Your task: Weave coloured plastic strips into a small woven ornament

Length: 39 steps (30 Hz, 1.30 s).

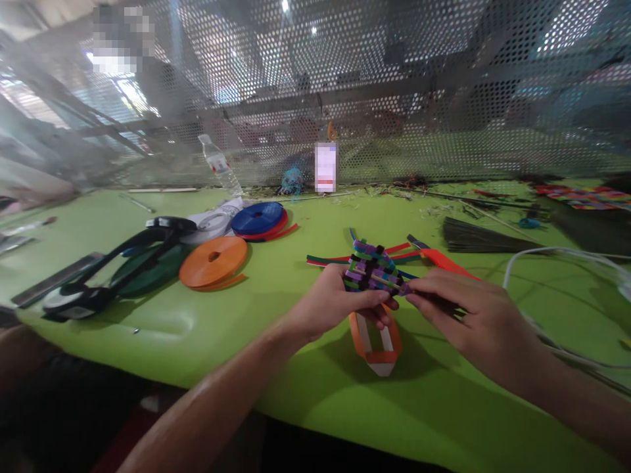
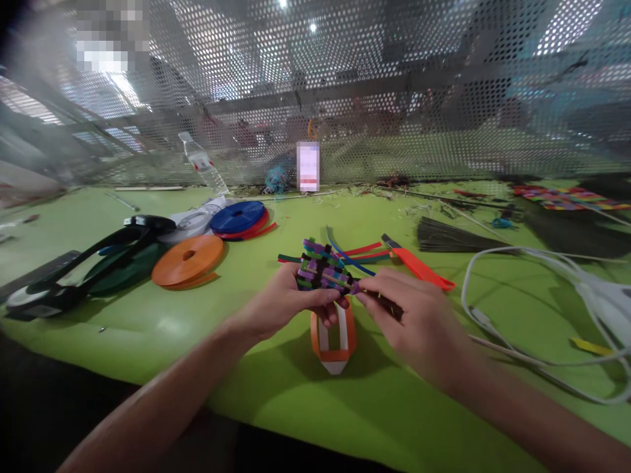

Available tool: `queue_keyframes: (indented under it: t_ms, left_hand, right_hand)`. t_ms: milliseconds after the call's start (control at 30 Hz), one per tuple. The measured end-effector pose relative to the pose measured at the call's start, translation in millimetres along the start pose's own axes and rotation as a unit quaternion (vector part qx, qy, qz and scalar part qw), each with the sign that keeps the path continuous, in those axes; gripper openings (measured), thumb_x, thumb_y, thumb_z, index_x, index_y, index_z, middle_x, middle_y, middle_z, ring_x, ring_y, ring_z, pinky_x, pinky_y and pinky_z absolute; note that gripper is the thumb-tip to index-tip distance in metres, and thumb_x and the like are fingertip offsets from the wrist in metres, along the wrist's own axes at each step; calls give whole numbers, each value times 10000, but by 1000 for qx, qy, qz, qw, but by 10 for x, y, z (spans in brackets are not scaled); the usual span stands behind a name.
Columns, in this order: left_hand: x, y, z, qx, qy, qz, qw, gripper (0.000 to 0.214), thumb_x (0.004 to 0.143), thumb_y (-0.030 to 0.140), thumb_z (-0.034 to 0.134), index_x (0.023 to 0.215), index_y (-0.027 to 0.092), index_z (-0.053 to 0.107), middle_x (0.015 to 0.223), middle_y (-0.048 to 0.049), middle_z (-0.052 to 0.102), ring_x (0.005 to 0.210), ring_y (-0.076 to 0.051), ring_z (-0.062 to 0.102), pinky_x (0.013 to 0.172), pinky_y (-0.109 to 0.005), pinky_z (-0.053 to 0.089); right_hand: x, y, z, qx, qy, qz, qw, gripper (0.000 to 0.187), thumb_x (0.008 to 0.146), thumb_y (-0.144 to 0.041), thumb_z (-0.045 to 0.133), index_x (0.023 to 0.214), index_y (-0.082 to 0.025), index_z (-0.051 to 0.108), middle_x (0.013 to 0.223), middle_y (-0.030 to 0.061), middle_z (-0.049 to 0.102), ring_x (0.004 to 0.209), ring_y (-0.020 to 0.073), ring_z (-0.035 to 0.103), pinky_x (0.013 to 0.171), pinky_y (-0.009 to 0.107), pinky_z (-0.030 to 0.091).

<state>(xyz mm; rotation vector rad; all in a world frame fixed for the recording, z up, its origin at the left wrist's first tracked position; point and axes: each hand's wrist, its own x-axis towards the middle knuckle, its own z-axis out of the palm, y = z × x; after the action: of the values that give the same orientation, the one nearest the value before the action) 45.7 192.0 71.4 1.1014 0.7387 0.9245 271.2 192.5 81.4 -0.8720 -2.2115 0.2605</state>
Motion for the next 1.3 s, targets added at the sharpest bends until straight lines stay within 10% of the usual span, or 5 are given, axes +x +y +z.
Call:
queue_keyframes:
  t_ms: [1300]
  left_hand:
    - [-1,11,-48,29,-10,-22,999,218,840,290,790,845,80,734,793,-80,750,624,-134,716,621,-242,607]
  right_hand:
    - [-42,55,28,-22,-22,15,999,165,995,-257,581,1043,-215,733,932,34,782,776,186,718,667,308,555]
